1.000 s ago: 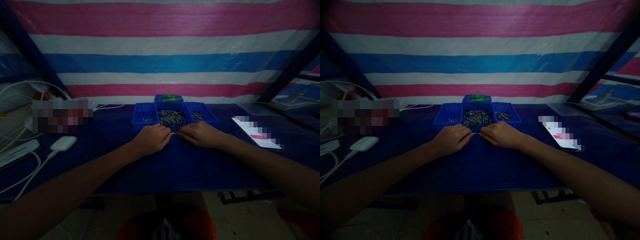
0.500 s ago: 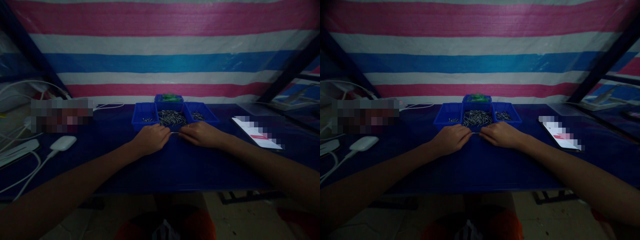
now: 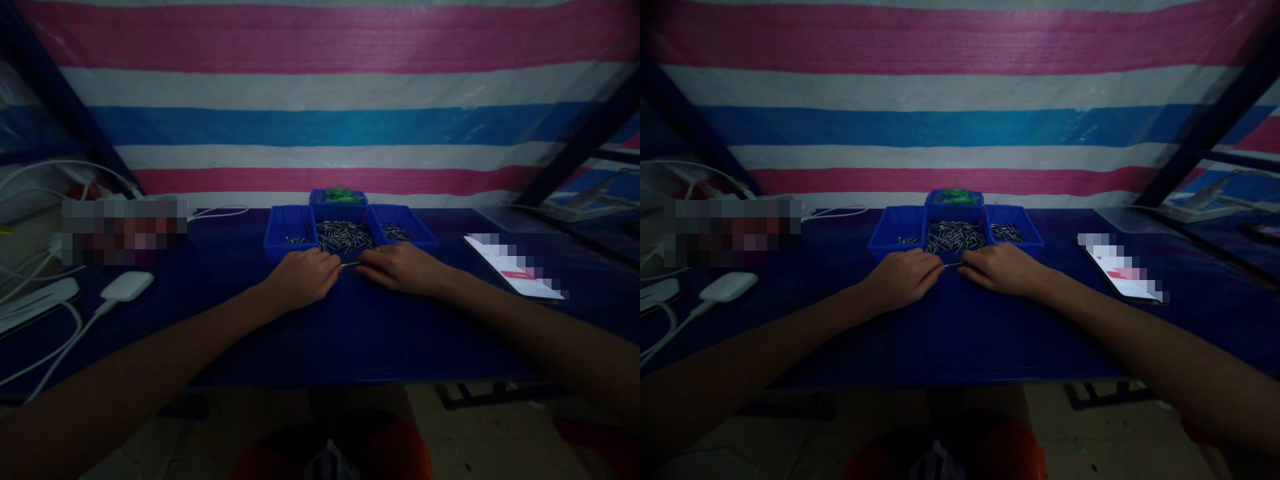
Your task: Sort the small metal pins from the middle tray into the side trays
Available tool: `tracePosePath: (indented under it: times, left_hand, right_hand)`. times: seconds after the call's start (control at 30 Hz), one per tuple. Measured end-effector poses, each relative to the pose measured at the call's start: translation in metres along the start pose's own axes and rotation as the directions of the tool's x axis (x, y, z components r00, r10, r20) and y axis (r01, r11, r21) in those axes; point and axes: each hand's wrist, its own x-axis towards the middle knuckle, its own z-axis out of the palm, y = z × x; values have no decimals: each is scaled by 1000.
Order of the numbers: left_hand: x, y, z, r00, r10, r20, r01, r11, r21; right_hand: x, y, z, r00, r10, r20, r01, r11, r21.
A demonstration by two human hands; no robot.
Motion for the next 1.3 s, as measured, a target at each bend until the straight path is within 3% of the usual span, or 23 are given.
tracePosePath:
  times: [0.43,0.87,1.3]
  left_hand:
    - [0,1,-2,998,-61,7,62,997,-41]
    - [0,1,0,1000,-14,5,14,1000,1]
    - [-1,3,0,1000,5,20,-5,1000,-4]
  right_hand:
    - [0,1,2,999,-44,-17,44,999,1]
    - [0,3,1,1000,10,-12,-10,1000,1]
    - [5,5,12,995,-87,51,85,996,35]
